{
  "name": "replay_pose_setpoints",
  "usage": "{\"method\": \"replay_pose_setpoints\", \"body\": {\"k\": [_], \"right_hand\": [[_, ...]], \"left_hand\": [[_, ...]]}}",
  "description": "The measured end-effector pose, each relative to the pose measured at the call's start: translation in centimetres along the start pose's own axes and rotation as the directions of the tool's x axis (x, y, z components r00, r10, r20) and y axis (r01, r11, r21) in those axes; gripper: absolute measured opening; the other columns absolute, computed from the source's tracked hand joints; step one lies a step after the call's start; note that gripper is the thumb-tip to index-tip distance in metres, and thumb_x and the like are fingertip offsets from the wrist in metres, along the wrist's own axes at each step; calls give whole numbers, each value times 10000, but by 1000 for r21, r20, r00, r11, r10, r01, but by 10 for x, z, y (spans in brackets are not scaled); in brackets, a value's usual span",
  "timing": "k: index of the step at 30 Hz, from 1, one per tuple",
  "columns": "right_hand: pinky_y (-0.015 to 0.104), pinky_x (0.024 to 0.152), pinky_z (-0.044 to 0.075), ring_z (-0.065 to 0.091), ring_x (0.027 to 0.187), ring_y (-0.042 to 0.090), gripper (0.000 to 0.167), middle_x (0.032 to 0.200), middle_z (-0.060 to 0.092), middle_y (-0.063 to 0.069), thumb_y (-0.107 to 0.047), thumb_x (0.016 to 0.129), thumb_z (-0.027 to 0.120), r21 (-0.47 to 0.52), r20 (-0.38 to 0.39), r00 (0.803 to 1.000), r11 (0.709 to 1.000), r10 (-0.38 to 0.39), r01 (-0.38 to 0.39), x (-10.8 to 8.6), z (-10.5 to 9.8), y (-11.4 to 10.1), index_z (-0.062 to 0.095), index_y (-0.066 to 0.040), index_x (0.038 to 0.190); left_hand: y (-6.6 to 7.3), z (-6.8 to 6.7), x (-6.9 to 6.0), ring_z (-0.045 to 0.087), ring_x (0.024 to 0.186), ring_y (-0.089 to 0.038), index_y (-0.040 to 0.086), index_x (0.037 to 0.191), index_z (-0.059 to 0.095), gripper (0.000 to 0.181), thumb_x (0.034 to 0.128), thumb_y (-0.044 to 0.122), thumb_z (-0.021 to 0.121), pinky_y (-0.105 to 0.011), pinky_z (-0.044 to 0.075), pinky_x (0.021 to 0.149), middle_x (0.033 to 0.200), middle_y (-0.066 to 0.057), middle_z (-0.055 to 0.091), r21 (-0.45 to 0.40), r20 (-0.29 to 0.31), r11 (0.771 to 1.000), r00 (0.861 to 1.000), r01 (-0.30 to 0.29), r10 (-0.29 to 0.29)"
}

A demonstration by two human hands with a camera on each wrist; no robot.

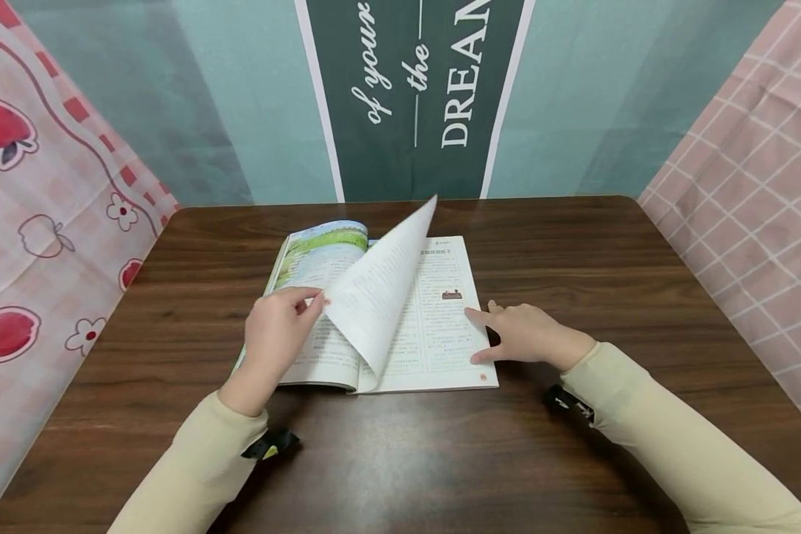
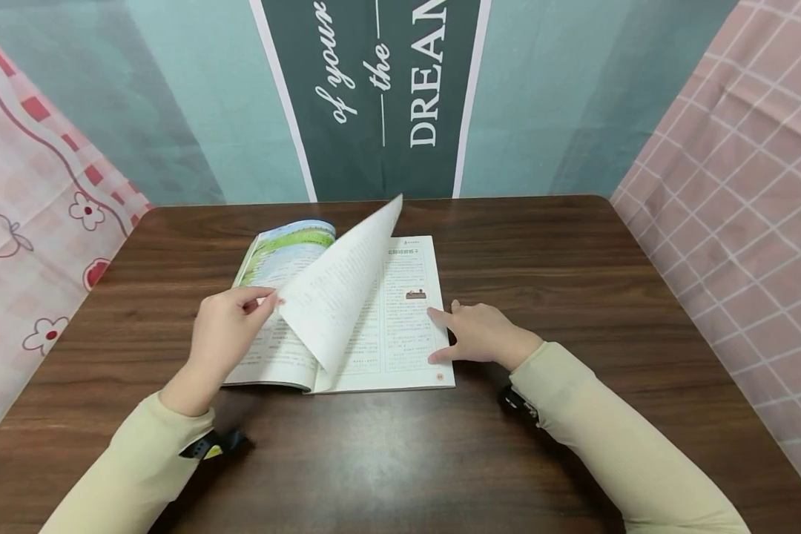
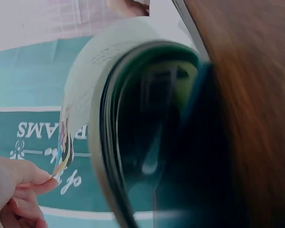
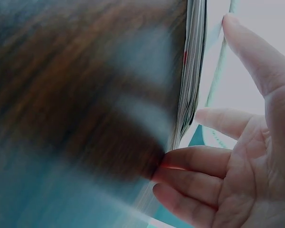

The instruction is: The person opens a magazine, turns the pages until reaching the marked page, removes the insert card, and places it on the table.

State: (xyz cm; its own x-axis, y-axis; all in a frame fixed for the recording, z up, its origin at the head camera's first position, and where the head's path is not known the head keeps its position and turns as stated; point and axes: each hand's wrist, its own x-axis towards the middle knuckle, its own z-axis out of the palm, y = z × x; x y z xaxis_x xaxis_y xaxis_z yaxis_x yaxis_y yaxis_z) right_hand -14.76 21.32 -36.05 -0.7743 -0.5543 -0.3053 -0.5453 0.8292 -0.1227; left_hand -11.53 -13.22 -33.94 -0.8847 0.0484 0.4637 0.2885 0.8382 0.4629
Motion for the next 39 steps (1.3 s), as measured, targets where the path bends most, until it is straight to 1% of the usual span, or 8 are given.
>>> {"method": "replay_pose_setpoints", "body": {"k": [9,13,17,27,31,34,37,39], "right_hand": [[462,736,481,606,918,428,866,1274,427,382,-644,759,608,-14,-8,1000,1000,-16,16,-1,2,-1,433,-85,1397],[448,719,484,616,882,417,883,1282,414,387,-651,746,614,-8,-7,1000,1000,-21,21,-2,2,-1,435,-79,1394],[441,718,486,615,891,420,903,1281,409,393,-658,726,629,-10,-14,999,1000,-29,29,-4,2,-1,440,-76,1390],[412,693,480,619,833,391,987,1342,340,386,-718,678,618,8,32,999,1000,-15,15,-5,3,0,393,-113,1425],[392,668,476,623,773,355,1009,1368,301,384,-715,667,631,30,56,998,1000,-1,0,-5,3,0,369,-119,1438],[370,631,470,621,704,319,1019,1372,290,387,-715,661,638,30,60,998,1000,4,-6,-5,4,-1,365,-116,1439],[366,618,470,622,687,314,1016,1367,296,390,-710,659,643,16,55,998,1000,7,-8,-6,4,-2,371,-115,1437],[377,634,477,631,742,342,1011,1363,302,391,-708,660,645,4,48,999,1000,10,-10,-6,4,-3,377,-116,1434]], "left_hand": [[-23,-30,-23,348,457,-147,36,850,748,100,817,100,679,-313,273,430,530,7,445,72,-89,997,995,42,-36],[-30,-40,-33,404,471,-161,30,837,748,85,801,80,690,-329,298,428,556,-18,525,95,-116,994,992,55,-44],[-37,-47,-41,436,481,-181,38,836,750,81,790,84,702,-343,312,432,572,-32,573,120,-136,991,990,64,-48],[-51,-56,-56,375,467,-167,38,822,746,80,786,67,681,-310,257,405,537,-5,499,157,-146,981,985,112,-89],[-55,-57,-62,369,460,-167,32,826,744,82,775,65,690,-314,256,398,535,-2,500,169,-130,979,987,117,-95],[-59,-57,-66,361,451,-157,30,830,743,84,772,76,702,-317,262,393,519,10,485,186,-88,975,991,118,-104],[-62,-57,-70,377,442,-131,42,852,745,101,789,110,704,-313,272,379,540,11,538,205,-5,967,988,150,-152],[-62,-58,-70,428,451,-129,56,873,745,121,811,146,693,-319,295,375,601,-6,609,225,72,958,978,177,-197]]}}
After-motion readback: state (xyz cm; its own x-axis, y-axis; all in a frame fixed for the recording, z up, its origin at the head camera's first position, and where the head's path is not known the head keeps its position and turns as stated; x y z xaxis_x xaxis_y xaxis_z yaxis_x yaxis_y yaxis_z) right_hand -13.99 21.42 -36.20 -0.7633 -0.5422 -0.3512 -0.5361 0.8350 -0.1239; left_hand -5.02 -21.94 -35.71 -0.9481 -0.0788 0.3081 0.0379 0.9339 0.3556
